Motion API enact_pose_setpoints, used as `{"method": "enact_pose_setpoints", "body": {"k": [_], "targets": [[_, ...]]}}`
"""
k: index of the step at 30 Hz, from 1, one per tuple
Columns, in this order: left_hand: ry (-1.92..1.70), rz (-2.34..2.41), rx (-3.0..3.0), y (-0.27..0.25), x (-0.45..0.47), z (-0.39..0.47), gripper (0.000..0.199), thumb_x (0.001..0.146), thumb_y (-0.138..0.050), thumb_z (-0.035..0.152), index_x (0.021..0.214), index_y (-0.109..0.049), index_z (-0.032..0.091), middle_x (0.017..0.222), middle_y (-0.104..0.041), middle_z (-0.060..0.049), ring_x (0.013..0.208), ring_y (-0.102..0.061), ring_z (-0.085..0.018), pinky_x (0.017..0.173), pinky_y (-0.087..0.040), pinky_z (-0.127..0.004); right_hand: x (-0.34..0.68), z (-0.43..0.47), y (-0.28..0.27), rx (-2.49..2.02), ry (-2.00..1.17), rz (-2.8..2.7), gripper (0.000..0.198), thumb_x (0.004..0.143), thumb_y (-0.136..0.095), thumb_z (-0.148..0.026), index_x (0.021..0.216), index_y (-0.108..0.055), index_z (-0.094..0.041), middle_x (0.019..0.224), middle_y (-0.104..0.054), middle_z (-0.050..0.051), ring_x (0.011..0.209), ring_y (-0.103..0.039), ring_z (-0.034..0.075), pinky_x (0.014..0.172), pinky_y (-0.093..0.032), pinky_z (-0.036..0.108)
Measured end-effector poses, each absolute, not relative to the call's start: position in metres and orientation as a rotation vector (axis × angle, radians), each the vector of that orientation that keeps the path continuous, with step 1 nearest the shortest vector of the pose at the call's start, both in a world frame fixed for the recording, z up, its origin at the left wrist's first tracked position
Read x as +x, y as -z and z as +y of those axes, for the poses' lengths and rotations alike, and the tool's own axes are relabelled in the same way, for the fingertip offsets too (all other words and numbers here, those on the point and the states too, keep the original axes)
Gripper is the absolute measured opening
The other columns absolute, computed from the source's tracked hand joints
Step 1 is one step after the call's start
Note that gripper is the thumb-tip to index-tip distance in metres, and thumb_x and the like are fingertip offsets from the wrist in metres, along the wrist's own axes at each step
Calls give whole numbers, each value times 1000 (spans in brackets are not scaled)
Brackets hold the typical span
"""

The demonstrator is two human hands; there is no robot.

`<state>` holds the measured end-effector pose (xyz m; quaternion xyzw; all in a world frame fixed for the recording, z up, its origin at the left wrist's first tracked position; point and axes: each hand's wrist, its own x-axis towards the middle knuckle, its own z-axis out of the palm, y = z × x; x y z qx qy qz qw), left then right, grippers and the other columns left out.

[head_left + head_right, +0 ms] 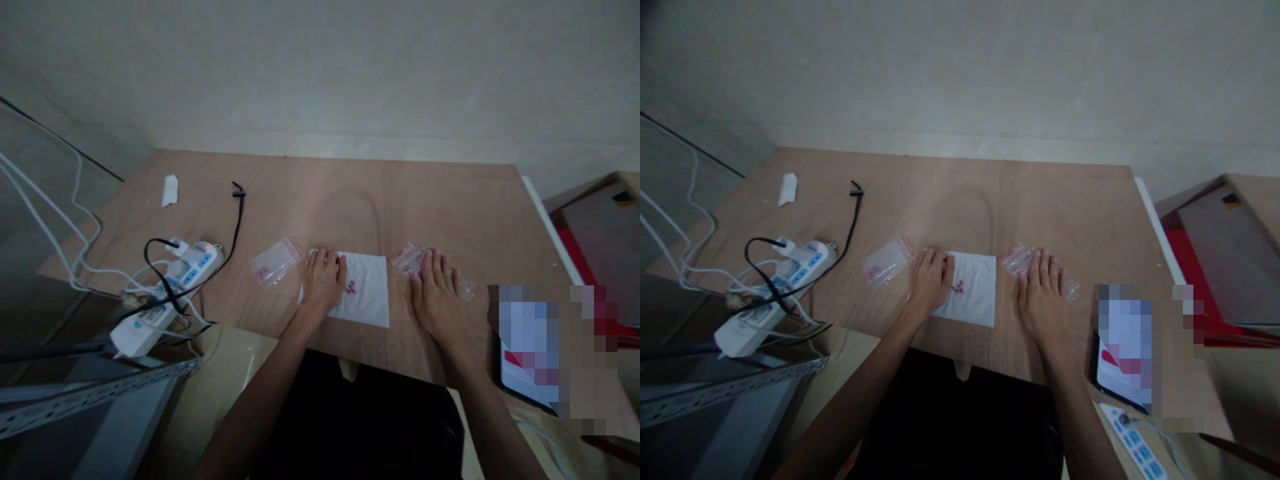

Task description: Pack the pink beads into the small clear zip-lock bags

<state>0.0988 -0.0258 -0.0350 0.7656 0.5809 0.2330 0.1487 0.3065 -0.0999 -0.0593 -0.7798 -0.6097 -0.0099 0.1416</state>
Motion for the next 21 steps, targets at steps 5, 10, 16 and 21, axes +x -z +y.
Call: {"method": "enact_pose_setpoints", "body": {"k": [5,10,16,21], "targets": [[-486,2081,2014,8,58,1,49,96,-27,47,88,-64,16,87,-69,-14,86,-63,-27,78,-44,-37,307,-101,60,-2228,13,-1741,61,99,-21,-37,147,-28,1,151,-33,25,143,-27,33,114,-22,55],[19,2160,1896,1,28,32,55,88,-38,56,92,-71,11,96,-72,-22,93,-67,-34,73,-46,-37,307,-102,59,-2201,-48,-1659,65,99,-21,-41,150,-19,-2,154,-28,24,145,-20,34,114,-21,56],[79,2070,1934,8,19,37,51,90,-35,49,96,-72,14,100,-73,-19,94,-68,-32,72,-47,-34,309,-106,58,-2140,-59,-1563,68,98,-23,-42,153,-7,-5,159,-12,21,147,-5,34,114,-13,62],[73,2054,1919,7,19,38,61,90,-31,57,94,-72,13,99,-73,-21,95,-67,-34,73,-47,-37,312,-108,58,-2132,-49,-1500,70,97,-25,-44,151,-13,-1,158,-11,24,147,-4,37,114,-13,62]]}}
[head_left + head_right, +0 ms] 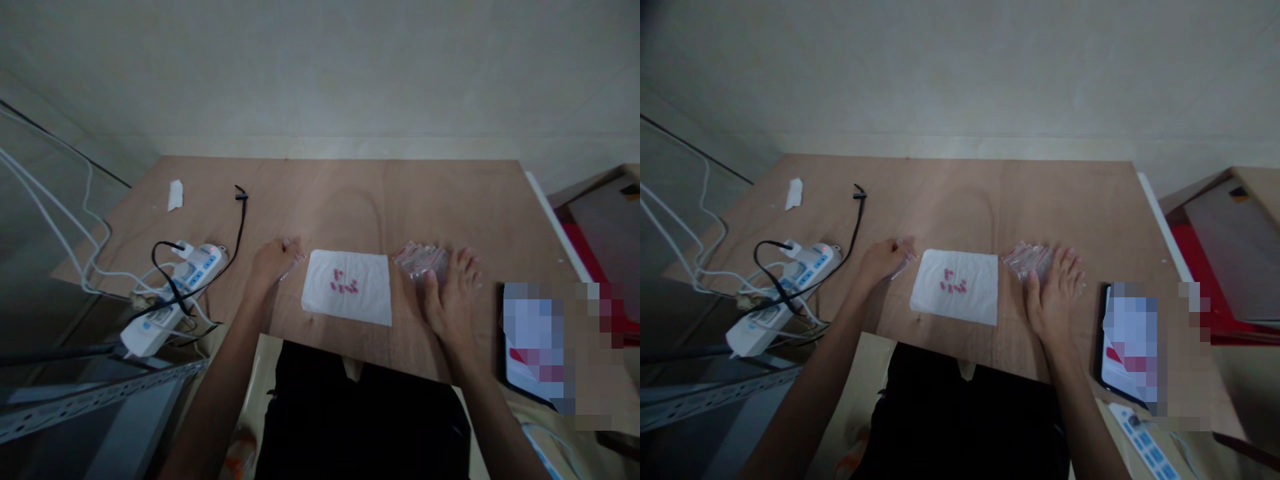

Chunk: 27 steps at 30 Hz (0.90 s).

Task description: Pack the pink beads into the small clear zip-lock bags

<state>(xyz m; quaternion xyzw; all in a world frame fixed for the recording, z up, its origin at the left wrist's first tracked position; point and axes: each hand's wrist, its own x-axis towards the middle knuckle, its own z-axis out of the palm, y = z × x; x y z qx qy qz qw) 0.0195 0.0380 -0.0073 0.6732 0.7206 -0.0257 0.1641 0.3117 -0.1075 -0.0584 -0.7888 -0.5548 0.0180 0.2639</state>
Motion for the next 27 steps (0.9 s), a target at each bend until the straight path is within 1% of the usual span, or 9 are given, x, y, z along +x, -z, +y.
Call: {"method": "enact_pose_setpoints", "body": {"k": [3,6,11,15,17,18,20,22,27], "targets": [[52,2087,1894,9,22,41,65,86,-34,62,90,-73,10,99,-72,-25,98,-66,-38,75,-47,-40,313,-108,60,-2088,-48,-1507,68,97,-26,-46,152,-16,-7,159,-13,22,146,-5,38,112,-14,65],[26,2033,1890,11,20,44,53,87,-39,53,86,-72,12,97,-73,-22,96,-67,-34,74,-46,-36,314,-109,61,-2040,-75,-1501,65,97,-28,-46,152,-17,-13,159,-13,19,147,-4,37,111,-14,66],[-85,1863,1860,5,1,45,34,86,-40,31,72,-67,16,83,-73,-11,80,-66,-23,65,-44,-28,312,-108,59,-2066,-77,-1453,65,97,-30,-46,150,-24,-9,159,-13,19,147,-5,37,111,-14,66],[-235,1773,1783,-13,-18,35,28,83,-42,27,62,-58,18,67,-67,-6,65,-61,-18,59,-43,-26,306,-114,44,-2033,12,-1404,60,96,-33,-42,143,-36,-5,158,-15,21,147,-6,37,113,-15,63],[-320,1742,1748,-26,-25,25,28,84,-42,32,64,-57,18,66,-65,-4,62,-59,-15,59,-44,-25,295,-118,28,-1982,67,-1370,53,96,-37,-39,138,-44,-7,156,-23,21,146,-15,36,113,-20,61],[-383,1722,1727,-33,-26,18,28,84,-43,34,65,-57,18,65,-64,-3,60,-58,-14,59,-44,-24,288,-119,19,-1935,73,-1354,49,95,-39,-37,135,-48,-10,153,-32,20,143,-25,35,112,-26,59],[-563,1640,1673,-45,-25,3,28,82,-47,36,63,-58,18,62,-62,-2,57,-54,-13,57,-42,-24,268,-118,-2,-1784,19,-1347,37,94,-44,-33,125,-56,-17,135,-54,17,128,-49,31,104,-39,54],[-734,1516,1615,-55,-16,-13,28,81,-53,37,59,-56,19,58,-58,0,55,-51,-12,56,-40,-24,245,-111,-22,-1595,-151,-1397,25,93,-49,-29,111,-64,-21,110,-67,12,106,-62,26,94,-48,47],[-827,1266,1513,-65,25,-45,34,82,-58,36,54,-50,19,52,-49,3,52,-45,-10,54,-36,-22,194,-87,-48,-1274,-851,-1447,14,85,-64,-30,92,-72,-21,87,-72,5,75,-64,17,66,-52,30]]}}
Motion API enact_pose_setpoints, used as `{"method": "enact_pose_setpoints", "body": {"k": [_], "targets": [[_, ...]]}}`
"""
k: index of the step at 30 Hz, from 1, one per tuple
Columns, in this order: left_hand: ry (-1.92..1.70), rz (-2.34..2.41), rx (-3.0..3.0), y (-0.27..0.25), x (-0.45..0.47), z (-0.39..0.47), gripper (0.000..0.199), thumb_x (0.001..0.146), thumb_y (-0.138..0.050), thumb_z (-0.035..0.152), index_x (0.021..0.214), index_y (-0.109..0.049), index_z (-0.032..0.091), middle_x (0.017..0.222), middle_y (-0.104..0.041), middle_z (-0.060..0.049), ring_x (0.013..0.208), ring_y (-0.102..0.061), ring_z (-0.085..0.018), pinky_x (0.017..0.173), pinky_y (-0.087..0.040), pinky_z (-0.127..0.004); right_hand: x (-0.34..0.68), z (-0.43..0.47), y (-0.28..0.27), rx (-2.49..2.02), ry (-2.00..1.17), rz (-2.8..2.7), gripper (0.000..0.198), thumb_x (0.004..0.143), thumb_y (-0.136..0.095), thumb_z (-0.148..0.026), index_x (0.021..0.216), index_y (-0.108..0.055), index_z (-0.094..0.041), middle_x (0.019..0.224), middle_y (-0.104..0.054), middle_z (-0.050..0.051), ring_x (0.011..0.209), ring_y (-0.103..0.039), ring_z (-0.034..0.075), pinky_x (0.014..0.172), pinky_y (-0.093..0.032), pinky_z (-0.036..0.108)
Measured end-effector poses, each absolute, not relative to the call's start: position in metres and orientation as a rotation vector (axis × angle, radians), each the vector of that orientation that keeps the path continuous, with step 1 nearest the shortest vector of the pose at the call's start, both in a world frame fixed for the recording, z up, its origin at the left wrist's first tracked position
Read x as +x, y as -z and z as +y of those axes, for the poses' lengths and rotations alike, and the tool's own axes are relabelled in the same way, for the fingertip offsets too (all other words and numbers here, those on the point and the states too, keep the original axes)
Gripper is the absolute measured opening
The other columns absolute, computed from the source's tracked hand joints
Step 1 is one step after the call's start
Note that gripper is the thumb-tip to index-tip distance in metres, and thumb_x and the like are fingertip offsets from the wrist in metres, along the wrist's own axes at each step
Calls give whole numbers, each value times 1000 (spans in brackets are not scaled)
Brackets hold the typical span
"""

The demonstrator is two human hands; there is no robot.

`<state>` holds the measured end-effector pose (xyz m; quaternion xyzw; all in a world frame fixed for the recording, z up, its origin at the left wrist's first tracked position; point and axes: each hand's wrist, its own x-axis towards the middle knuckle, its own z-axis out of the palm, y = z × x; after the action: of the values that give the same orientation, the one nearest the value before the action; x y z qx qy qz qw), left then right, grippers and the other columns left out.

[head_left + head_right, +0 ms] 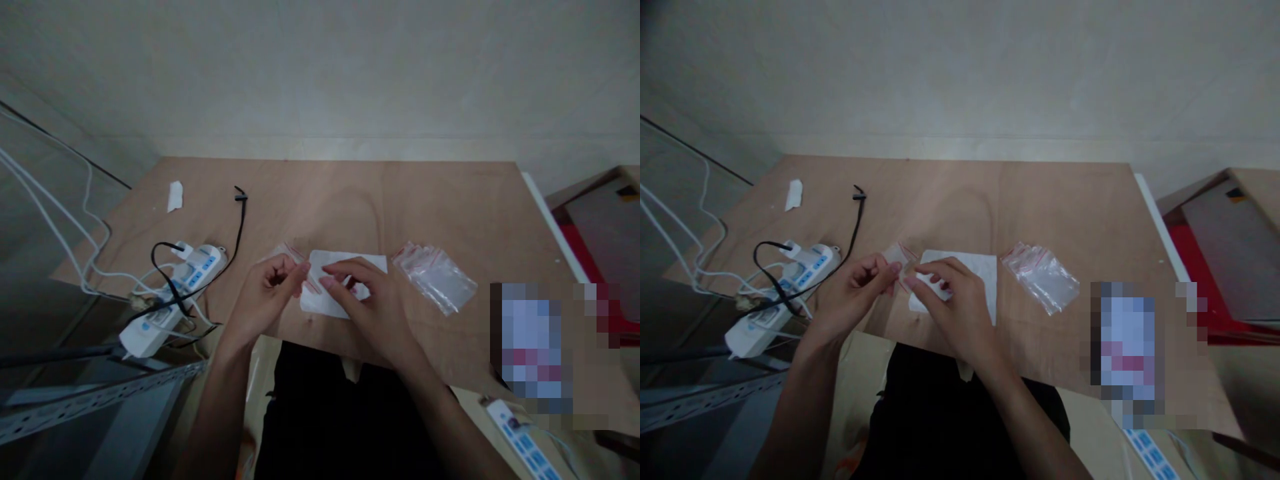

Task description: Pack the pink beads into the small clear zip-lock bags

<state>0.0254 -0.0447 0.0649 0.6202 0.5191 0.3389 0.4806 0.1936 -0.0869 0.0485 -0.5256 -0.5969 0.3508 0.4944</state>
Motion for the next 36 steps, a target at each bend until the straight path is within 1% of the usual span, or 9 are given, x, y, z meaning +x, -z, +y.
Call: {"method": "enact_pose_setpoints", "body": {"k": [4,10,17,20,22,24,26,29,36], "targets": [[-893,1122,1434,-59,47,-58,31,87,-53,35,60,-50,19,57,-48,4,56,-48,-10,58,-39,-23,187,-85,-46,-1185,-1161,-1278,15,80,-69,-33,85,-75,-21,76,-74,2,68,-66,15,62,-51,27],[-774,1082,1596,-50,55,-68,25,93,-44,32,72,-48,20,65,-48,4,63,-49,-12,59,-37,-24,203,-96,-41,-1318,-1174,-1344,25,87,-58,-32,75,-76,-20,67,-73,0,61,-66,14,58,-50,24],[-597,1343,1808,-61,55,-79,25,87,-44,22,62,-39,20,57,-37,6,54,-38,-10,53,-27,-25,211,-109,-45,-1565,-312,-1475,16,83,-60,-19,69,-68,-19,62,-70,1,52,-63,14,53,-51,24],[-491,1308,1804,-69,57,-80,27,87,-43,23,61,-39,20,55,-38,6,54,-39,-10,53,-27,-26,221,-112,-44,-1424,-356,-1547,13,82,-59,-18,92,-68,-19,90,-74,6,83,-70,20,74,-57,32],[-457,1284,1792,-74,59,-79,28,89,-40,24,62,-40,20,55,-41,6,55,-42,-11,54,-28,-26,227,-112,-39,-1240,-610,-1623,40,82,-64,-27,121,-59,-20,123,-65,11,114,-61,24,93,-52,41],[-447,1260,1779,-78,63,-79,27,89,-39,23,63,-42,20,56,-44,6,56,-44,-11,54,-28,-26,232,-112,-32,-1067,-883,-1661,67,76,-73,-40,136,-47,-25,138,-55,11,126,-53,26,102,-47,44],[-435,1228,1769,-81,65,-79,24,89,-39,22,65,-46,20,58,-48,5,57,-45,-12,55,-30,-26,234,-112,-25,-967,-1025,-1649,78,69,-79,-45,137,-45,-29,135,-57,9,125,-53,25,105,-44,45],[-414,1217,1749,-84,65,-80,24,88,-41,23,65,-47,19,58,-49,5,56,-44,-11,55,-29,-26,234,-112,-17,-932,-1020,-1577,70,67,-81,-44,130,-52,-31,124,-62,7,120,-57,25,105,-44,46],[-704,1241,1454,-77,62,-79,23,81,-52,28,60,-52,19,56,-44,5,56,-42,-12,54,-31,-25,242,-104,-20,-947,-863,-1575,51,71,-77,-47,114,-61,-25,96,-67,4,90,-65,19,78,-54,33]]}}
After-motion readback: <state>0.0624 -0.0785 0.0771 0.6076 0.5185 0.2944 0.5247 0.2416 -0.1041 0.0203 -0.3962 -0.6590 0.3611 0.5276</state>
